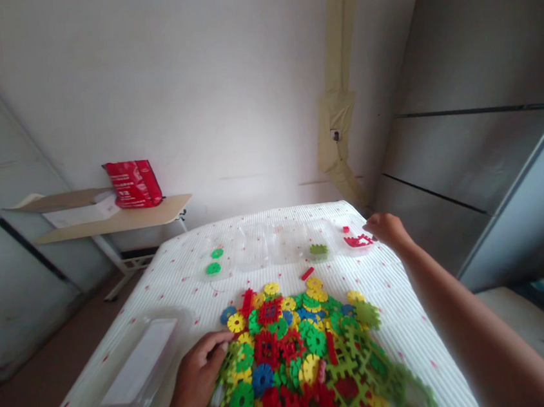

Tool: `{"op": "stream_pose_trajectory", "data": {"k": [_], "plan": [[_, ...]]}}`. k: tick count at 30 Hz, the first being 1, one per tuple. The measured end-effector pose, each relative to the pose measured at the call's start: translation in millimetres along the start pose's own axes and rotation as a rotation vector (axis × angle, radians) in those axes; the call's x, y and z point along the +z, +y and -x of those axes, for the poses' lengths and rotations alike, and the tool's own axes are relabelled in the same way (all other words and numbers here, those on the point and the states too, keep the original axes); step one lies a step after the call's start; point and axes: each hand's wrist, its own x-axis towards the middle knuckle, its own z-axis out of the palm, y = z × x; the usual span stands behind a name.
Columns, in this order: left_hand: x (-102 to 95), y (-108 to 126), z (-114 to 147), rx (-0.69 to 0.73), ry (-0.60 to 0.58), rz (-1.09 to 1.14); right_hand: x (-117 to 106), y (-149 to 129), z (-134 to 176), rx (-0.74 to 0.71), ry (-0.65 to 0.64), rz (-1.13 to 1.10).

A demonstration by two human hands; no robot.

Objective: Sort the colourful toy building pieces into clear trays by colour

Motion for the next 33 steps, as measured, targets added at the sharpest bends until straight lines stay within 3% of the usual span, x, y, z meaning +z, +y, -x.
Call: {"op": "stream_pose_trajectory", "data": {"k": [6,14,20,23,27,33], "plan": [[0.6,-1,2,0.011,0.024,0.025,4,-5,35,-0.001,0.050,0.050],[1.2,4,4,0.021,0.025,-0.005,42,2,76,-0.368,-0.151,-0.008],[2.2,6,4,0.022,0.037,0.011,82,-47,74,-0.632,-0.214,0.097],[1.6,6,5,0.018,0.038,0.026,103,-65,66,-0.627,-0.275,0.257],[0.6,6,5,0.013,0.035,0.045,123,-71,55,-0.574,-0.336,0.391],[1.1,5,5,0.024,0.019,0.056,127,-75,55,-0.556,-0.323,0.440]]}}
